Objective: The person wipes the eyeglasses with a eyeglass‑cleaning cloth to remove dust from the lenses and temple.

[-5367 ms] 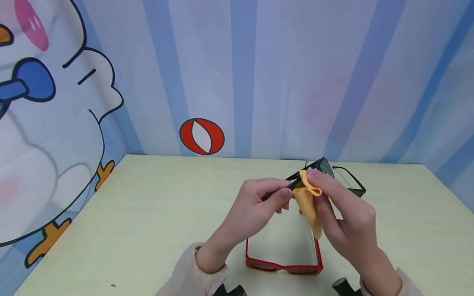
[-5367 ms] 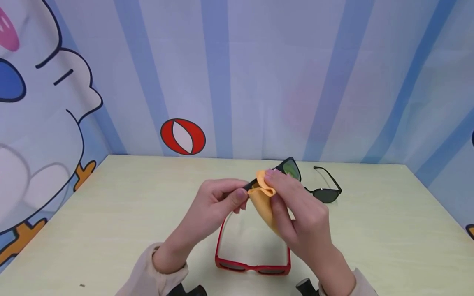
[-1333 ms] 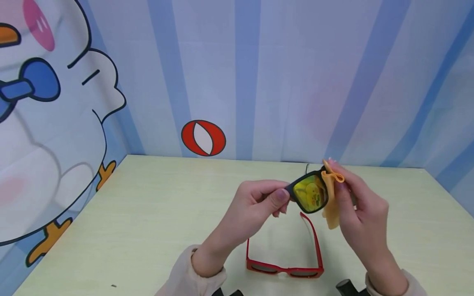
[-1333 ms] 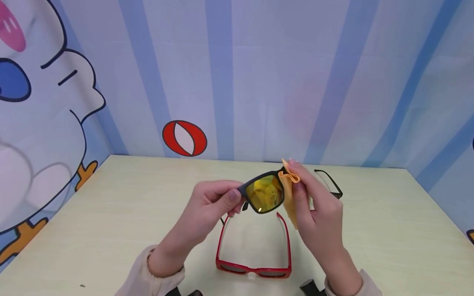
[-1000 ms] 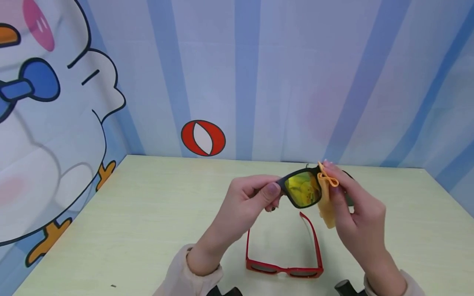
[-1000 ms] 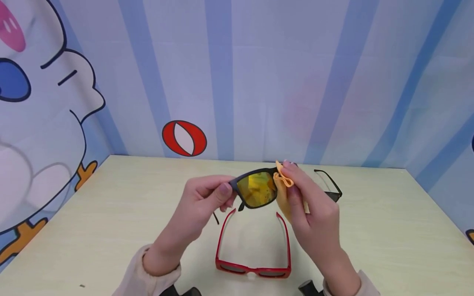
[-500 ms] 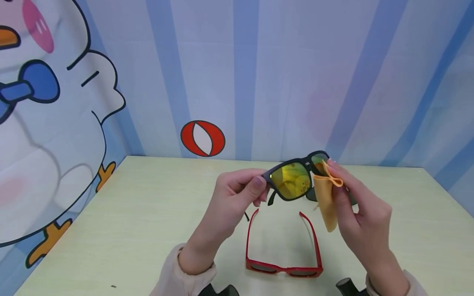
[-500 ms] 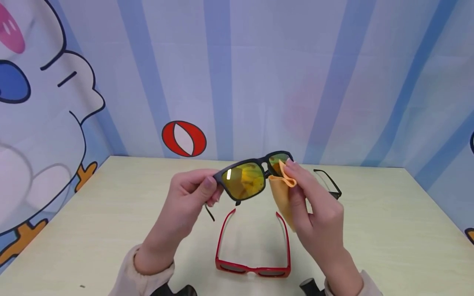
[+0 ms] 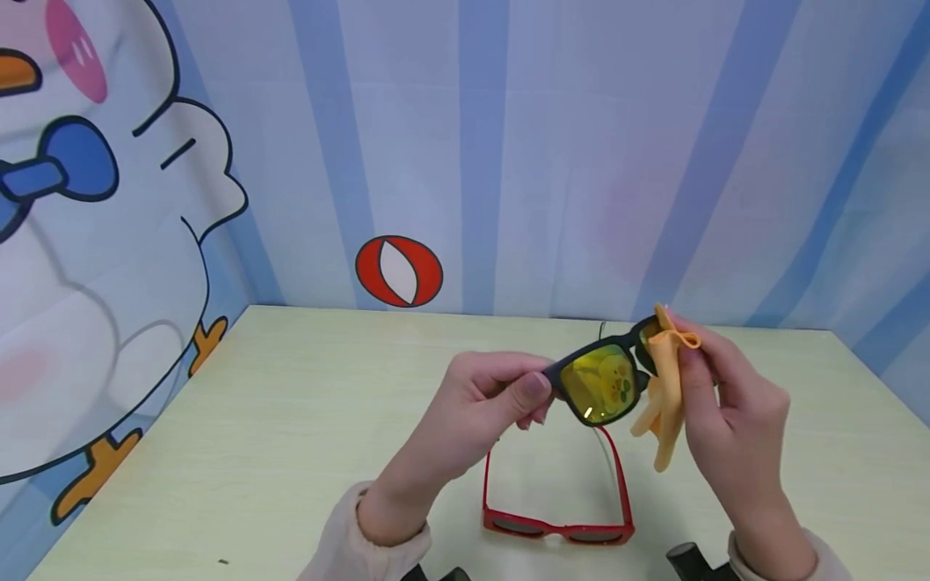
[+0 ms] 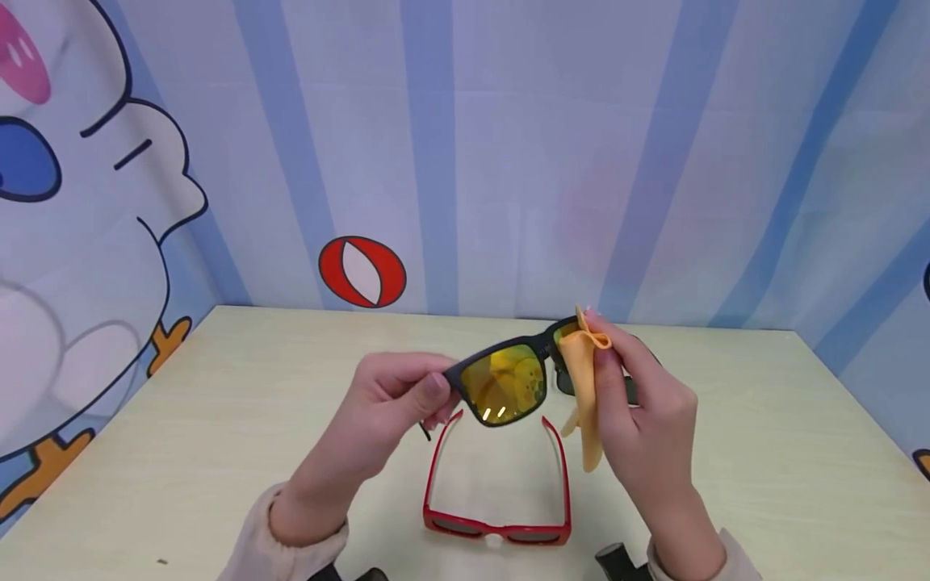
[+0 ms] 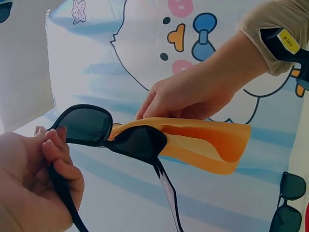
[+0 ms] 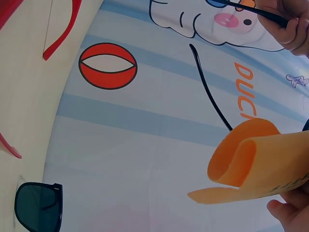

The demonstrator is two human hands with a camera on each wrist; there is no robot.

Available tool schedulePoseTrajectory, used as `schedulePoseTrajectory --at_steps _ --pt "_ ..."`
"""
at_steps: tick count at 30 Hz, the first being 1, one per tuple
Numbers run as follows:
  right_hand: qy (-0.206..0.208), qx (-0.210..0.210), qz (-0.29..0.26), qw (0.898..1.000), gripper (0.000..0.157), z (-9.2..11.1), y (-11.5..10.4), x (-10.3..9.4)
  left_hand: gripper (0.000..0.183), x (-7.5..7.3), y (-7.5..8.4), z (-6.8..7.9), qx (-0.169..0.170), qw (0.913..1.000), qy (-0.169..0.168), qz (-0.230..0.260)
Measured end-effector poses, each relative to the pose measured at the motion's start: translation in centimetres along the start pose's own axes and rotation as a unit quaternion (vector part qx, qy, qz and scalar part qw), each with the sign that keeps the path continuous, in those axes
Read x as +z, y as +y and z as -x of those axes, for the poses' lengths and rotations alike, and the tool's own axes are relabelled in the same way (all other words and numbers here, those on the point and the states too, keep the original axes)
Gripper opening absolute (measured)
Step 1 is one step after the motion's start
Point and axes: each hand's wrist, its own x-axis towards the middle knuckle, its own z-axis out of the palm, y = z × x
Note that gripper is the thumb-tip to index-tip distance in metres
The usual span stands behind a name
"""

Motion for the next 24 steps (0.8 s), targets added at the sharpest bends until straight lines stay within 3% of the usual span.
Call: schedulePoseTrajectory --at_steps 7,17,24 --pt "-0.012 0.013 -0.034 0.999 0.026 0.1 -0.3 0.1 0.029 0.6 -0.1 -0.1 -0.015 0.9998 -0.004 -0.013" --pt "-0.018 -0.041 -0.007 0.999 0.023 -0.1 -0.9 0.1 0.018 1.2 -0.3 -0.1 -0.034 0.9993 0.0 -0.015" --pt "-0.02 0.003 0.024 1.0 0.024 -0.2 -0.7 -0.5 0.021 1.3 -0.1 0.0 -0.035 0.9993 -0.007 -0.012"
